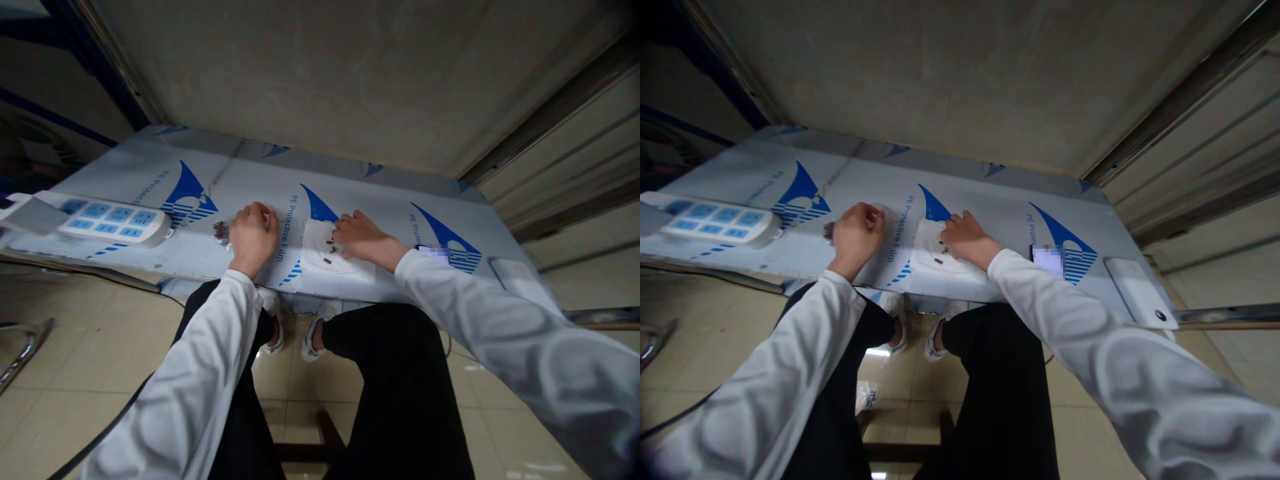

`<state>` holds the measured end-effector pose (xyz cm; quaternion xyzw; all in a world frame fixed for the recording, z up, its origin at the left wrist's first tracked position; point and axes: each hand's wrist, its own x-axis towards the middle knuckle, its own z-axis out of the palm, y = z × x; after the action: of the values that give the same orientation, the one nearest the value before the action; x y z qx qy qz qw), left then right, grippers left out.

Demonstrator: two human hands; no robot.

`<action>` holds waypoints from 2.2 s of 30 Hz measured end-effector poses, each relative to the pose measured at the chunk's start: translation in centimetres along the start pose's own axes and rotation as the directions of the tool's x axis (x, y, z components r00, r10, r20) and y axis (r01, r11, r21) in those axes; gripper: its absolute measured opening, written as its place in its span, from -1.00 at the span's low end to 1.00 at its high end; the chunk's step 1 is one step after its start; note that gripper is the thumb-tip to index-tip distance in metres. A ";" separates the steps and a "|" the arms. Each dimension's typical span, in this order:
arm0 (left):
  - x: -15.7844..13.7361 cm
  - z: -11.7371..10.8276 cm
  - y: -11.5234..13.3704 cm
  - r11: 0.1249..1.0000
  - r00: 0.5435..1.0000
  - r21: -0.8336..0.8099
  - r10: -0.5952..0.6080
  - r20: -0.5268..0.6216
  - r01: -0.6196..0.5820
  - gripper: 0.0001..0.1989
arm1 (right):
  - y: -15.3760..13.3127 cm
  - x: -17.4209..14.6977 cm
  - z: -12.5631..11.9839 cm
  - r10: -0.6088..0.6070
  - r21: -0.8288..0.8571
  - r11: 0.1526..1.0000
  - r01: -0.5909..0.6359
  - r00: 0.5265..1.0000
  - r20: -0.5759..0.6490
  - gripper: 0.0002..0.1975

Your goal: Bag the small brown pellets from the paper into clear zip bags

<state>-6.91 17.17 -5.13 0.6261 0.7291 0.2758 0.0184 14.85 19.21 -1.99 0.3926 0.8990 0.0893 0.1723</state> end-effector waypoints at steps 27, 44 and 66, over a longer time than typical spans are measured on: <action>2.6 0.9 -0.5 0.941 0.928 0.230 -0.300 0.219 0.249 -0.48 | -7.6 -8.3 2.6 0.339 0.750 0.662 -0.002 0.893 -0.297 -0.77; 3.8 1.4 -0.2 0.917 0.911 0.259 -0.359 0.201 0.304 -0.45 | -5.6 -5.3 2.9 0.519 0.642 0.719 -0.266 0.820 -0.241 -0.85; -4.6 -2.6 5.6 0.595 0.950 -0.804 0.245 0.195 0.011 -0.76 | -7.2 -2.1 -0.7 0.724 0.916 -0.173 0.362 0.677 -0.131 -0.71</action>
<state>-1.80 12.34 -2.00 0.6317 0.4756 0.4787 0.3815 11.07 12.81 -2.97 0.4578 0.5389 -0.4516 -0.5441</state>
